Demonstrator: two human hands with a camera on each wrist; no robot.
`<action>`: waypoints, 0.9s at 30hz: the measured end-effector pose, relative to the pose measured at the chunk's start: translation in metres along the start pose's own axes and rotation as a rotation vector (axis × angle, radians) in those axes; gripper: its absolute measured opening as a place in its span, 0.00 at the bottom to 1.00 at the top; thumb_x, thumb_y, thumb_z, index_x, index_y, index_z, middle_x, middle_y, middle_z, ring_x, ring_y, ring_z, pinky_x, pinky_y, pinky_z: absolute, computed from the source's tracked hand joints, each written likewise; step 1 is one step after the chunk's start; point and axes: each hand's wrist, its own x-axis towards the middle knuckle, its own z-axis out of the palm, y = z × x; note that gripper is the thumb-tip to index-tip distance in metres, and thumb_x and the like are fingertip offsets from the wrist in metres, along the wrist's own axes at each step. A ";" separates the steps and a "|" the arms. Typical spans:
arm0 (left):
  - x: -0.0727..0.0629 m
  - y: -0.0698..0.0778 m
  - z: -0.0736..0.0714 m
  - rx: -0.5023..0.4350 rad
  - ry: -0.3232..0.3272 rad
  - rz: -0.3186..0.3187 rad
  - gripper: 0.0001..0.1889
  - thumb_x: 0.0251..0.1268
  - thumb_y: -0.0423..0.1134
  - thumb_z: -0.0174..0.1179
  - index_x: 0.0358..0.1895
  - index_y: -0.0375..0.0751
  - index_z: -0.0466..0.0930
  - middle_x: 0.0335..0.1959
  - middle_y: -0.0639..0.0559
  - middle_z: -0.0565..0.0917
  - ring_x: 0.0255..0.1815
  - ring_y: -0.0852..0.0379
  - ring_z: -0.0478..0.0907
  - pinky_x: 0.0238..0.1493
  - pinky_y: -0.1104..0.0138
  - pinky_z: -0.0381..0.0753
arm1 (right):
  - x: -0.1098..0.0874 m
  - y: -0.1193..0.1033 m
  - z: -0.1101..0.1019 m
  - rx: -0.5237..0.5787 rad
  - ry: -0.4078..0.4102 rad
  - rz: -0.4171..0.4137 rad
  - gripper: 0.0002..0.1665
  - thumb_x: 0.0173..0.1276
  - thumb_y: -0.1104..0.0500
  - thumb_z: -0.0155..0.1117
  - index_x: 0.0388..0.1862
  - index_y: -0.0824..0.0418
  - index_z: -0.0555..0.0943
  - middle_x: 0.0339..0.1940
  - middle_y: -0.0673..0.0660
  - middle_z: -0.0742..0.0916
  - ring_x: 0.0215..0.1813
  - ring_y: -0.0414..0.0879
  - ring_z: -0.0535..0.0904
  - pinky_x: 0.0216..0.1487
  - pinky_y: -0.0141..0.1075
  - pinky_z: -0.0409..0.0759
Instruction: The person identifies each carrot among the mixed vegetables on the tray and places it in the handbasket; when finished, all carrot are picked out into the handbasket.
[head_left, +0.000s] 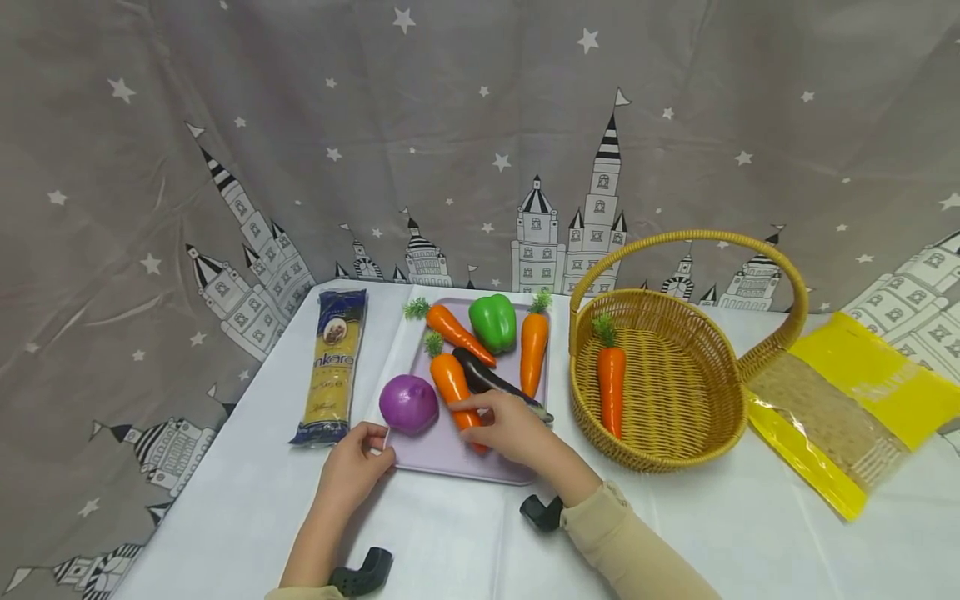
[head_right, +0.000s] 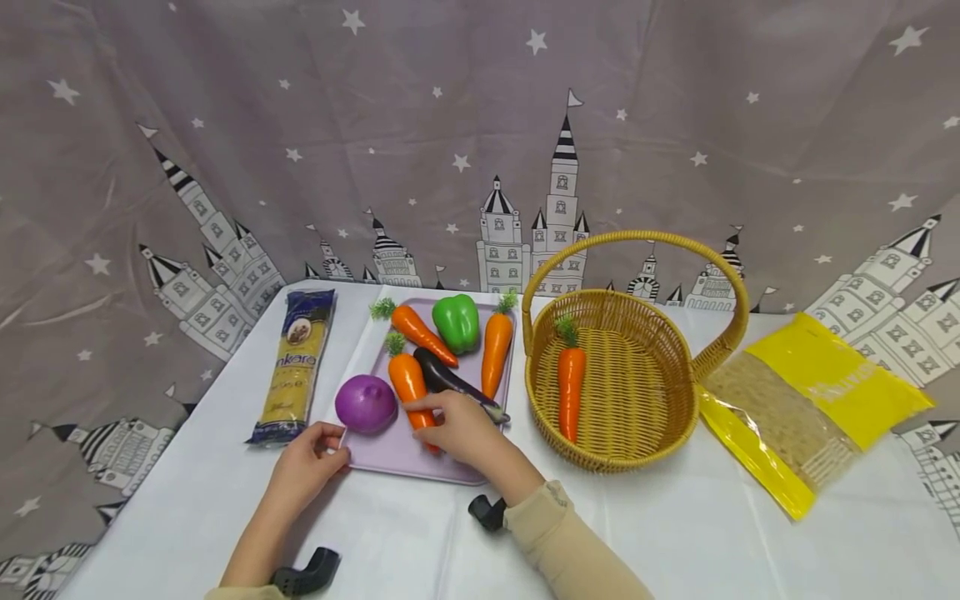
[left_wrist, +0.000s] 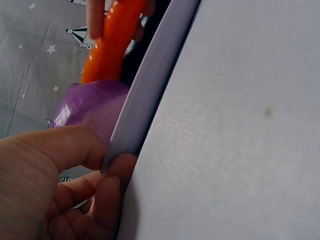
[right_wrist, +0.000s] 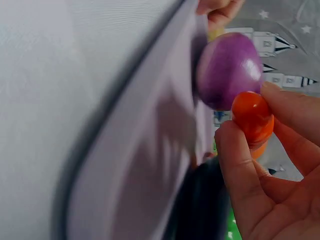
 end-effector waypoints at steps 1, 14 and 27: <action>0.000 0.000 0.000 0.000 0.000 0.000 0.18 0.51 0.33 0.61 0.48 0.33 0.77 0.33 0.48 0.78 0.26 0.56 0.73 0.30 0.64 0.71 | -0.002 -0.001 -0.002 0.008 0.003 0.002 0.24 0.59 0.60 0.71 0.56 0.49 0.83 0.47 0.50 0.82 0.41 0.45 0.77 0.36 0.36 0.76; 0.001 0.000 0.000 -0.008 0.004 0.014 0.17 0.52 0.33 0.60 0.48 0.33 0.76 0.33 0.48 0.78 0.25 0.56 0.72 0.29 0.65 0.71 | -0.044 -0.021 -0.049 0.147 0.141 -0.066 0.23 0.59 0.62 0.71 0.55 0.51 0.83 0.51 0.52 0.82 0.44 0.47 0.78 0.39 0.38 0.79; 0.002 -0.002 0.000 -0.005 -0.003 0.014 0.17 0.52 0.33 0.60 0.48 0.34 0.76 0.34 0.48 0.78 0.27 0.55 0.72 0.30 0.65 0.71 | -0.129 -0.004 -0.113 0.043 0.327 -0.025 0.24 0.61 0.55 0.70 0.58 0.53 0.81 0.58 0.54 0.79 0.56 0.50 0.75 0.46 0.33 0.79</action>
